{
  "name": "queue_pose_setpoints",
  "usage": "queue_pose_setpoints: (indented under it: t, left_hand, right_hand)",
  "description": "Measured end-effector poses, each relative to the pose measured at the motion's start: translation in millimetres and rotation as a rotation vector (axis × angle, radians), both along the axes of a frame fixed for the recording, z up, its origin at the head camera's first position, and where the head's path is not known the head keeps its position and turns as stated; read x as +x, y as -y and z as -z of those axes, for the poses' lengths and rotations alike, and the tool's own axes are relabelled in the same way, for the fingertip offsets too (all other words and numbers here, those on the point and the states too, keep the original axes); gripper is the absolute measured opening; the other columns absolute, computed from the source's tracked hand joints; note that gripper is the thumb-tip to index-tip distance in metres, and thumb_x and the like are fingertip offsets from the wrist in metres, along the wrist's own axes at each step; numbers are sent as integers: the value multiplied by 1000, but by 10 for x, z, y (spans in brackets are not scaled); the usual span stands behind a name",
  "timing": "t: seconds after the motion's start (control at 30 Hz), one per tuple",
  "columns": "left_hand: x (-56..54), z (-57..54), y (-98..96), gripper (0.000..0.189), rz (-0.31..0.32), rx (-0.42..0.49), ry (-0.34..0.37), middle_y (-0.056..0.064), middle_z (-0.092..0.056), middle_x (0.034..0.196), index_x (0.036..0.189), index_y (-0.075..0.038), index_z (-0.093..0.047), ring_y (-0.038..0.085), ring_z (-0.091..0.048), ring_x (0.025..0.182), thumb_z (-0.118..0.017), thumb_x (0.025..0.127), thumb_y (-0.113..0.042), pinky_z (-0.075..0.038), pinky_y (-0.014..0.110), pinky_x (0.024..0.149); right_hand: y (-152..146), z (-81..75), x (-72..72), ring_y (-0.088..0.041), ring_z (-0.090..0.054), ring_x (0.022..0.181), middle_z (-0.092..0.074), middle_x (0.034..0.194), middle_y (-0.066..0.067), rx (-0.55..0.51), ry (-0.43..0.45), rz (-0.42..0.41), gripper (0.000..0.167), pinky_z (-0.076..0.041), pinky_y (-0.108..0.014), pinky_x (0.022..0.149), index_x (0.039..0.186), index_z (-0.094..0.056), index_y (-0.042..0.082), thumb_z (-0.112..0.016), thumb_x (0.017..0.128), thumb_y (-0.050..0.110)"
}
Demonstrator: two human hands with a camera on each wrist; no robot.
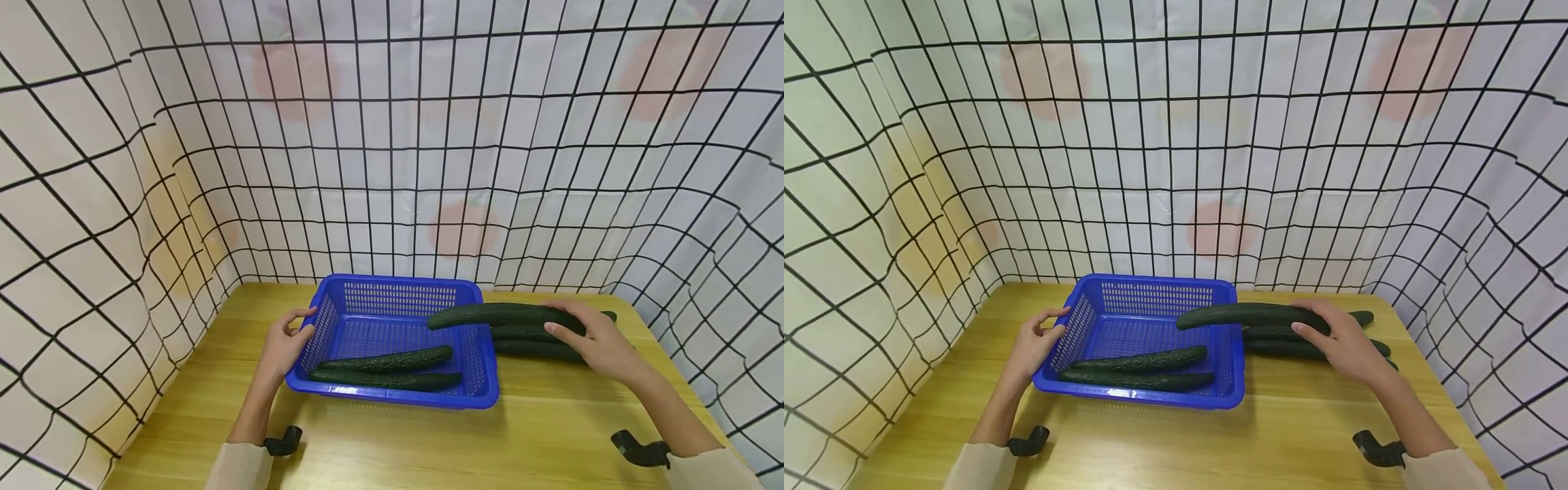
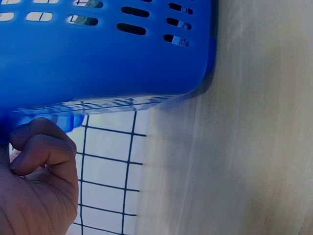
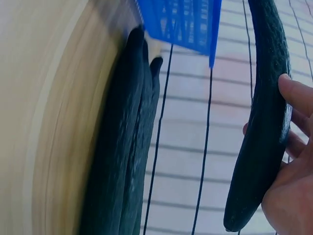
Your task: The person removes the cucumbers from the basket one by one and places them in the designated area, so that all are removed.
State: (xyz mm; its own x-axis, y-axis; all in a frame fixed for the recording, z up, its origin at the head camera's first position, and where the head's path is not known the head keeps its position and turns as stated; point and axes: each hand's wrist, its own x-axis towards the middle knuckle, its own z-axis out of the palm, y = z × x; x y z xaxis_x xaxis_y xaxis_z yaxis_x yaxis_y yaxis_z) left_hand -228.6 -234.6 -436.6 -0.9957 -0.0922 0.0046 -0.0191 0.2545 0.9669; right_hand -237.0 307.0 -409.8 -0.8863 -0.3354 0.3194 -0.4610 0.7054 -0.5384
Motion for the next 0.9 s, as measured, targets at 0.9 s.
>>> queue_pose_setpoints:
  t: [0.9]
  left_hand:
    - [-171,329,102,42,-18,3,-33,1,-56,61,139,-16,-65,13,-55,52,-62,97,-12,-50,26,50]
  right_hand:
    - [-1056,267,320,-63,-31,136,-40,152,-28,35,183,175,54,-31,-75,92,154,-44,15,-58,105,35]
